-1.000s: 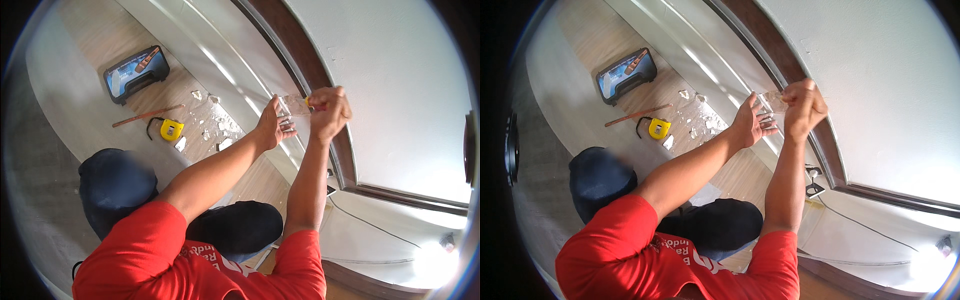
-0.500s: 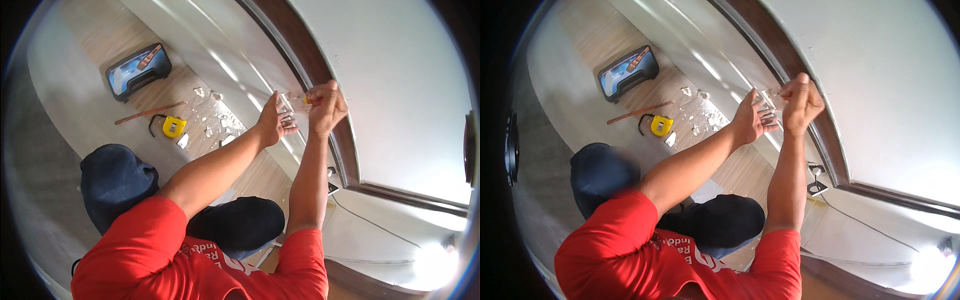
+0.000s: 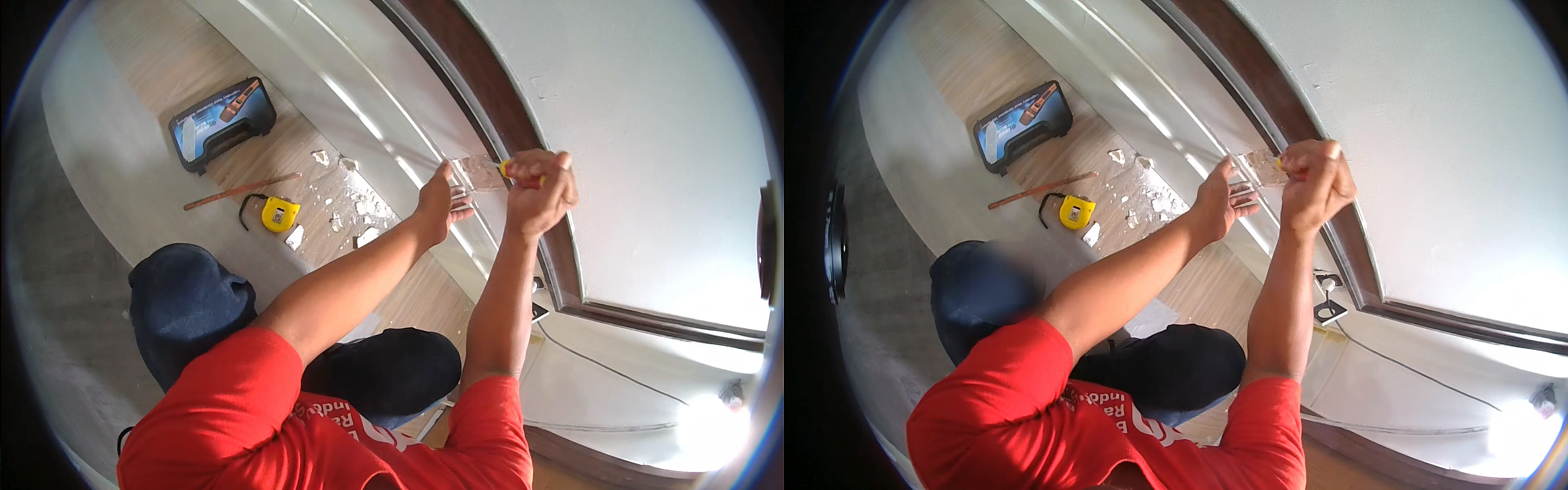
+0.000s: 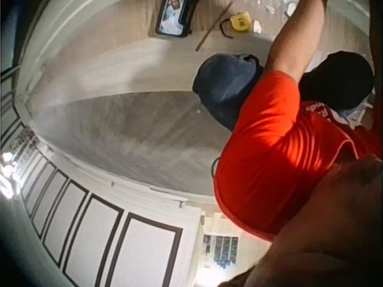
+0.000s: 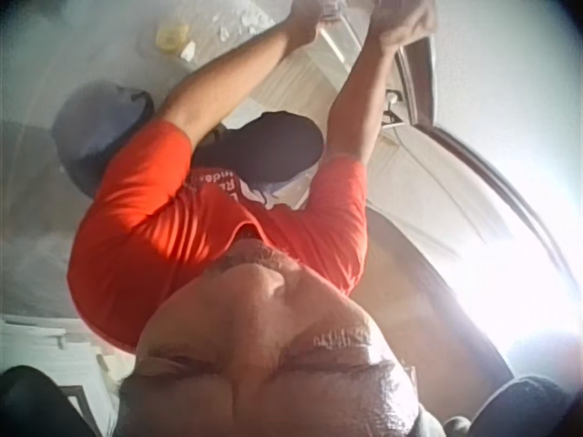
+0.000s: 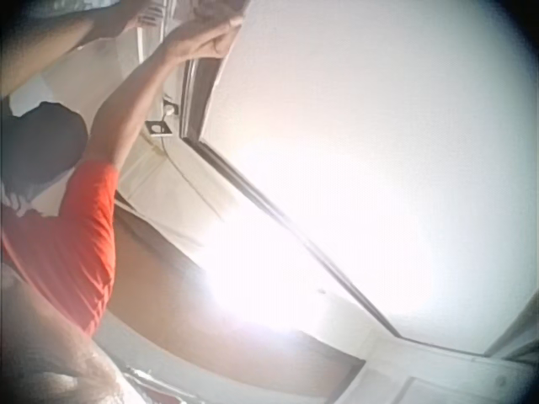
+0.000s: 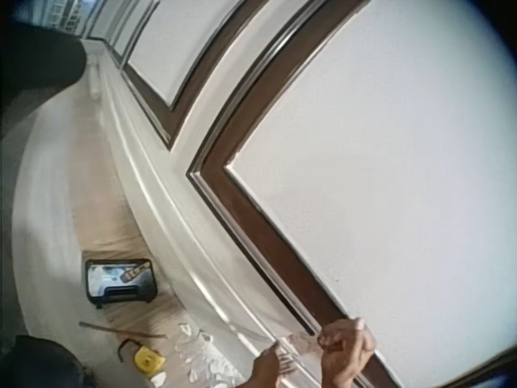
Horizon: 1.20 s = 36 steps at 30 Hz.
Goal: The person scrapes plaster from a wall using a screwdriver, handles a thin brown wooden strip, and then uses their hands to press and smooth a white putty-like substance into the damaged wall area.
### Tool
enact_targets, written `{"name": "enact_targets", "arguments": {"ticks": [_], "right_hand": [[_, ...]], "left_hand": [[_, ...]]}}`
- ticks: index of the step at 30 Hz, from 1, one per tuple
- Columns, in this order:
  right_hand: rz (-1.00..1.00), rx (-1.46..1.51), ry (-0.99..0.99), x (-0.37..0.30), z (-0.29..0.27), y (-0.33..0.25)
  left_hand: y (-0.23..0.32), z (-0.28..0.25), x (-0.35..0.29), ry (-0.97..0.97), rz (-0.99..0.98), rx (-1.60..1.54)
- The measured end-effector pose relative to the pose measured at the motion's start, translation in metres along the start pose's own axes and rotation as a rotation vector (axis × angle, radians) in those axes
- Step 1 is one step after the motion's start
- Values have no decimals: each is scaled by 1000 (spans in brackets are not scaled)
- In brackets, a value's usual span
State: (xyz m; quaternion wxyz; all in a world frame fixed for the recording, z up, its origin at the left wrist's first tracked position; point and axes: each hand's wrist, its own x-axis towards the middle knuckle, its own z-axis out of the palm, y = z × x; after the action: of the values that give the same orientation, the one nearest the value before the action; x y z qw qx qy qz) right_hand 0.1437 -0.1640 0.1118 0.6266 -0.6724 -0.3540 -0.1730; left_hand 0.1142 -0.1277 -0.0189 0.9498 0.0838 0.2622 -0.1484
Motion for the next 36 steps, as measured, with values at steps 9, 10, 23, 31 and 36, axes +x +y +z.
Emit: {"name": "enact_targets", "arguments": {"ticks": [9,10,23,31,36], "right_hand": [[-41,-51,65,-17,-9,-24],[-63,-11,58,-18,-9,-29],[-172,4,49,-39,-52,-66],[-161,-3,98,-46,-60,-71],[-171,20,98,-50,-77,-74]], "left_hand": [[-2,-8,19,17,618,677],[1,-8,21,78,678,732],[-1,18,26,170,892,914],[-5,11,40,187,1051,988],[-6,18,39,182,967,963]]}}
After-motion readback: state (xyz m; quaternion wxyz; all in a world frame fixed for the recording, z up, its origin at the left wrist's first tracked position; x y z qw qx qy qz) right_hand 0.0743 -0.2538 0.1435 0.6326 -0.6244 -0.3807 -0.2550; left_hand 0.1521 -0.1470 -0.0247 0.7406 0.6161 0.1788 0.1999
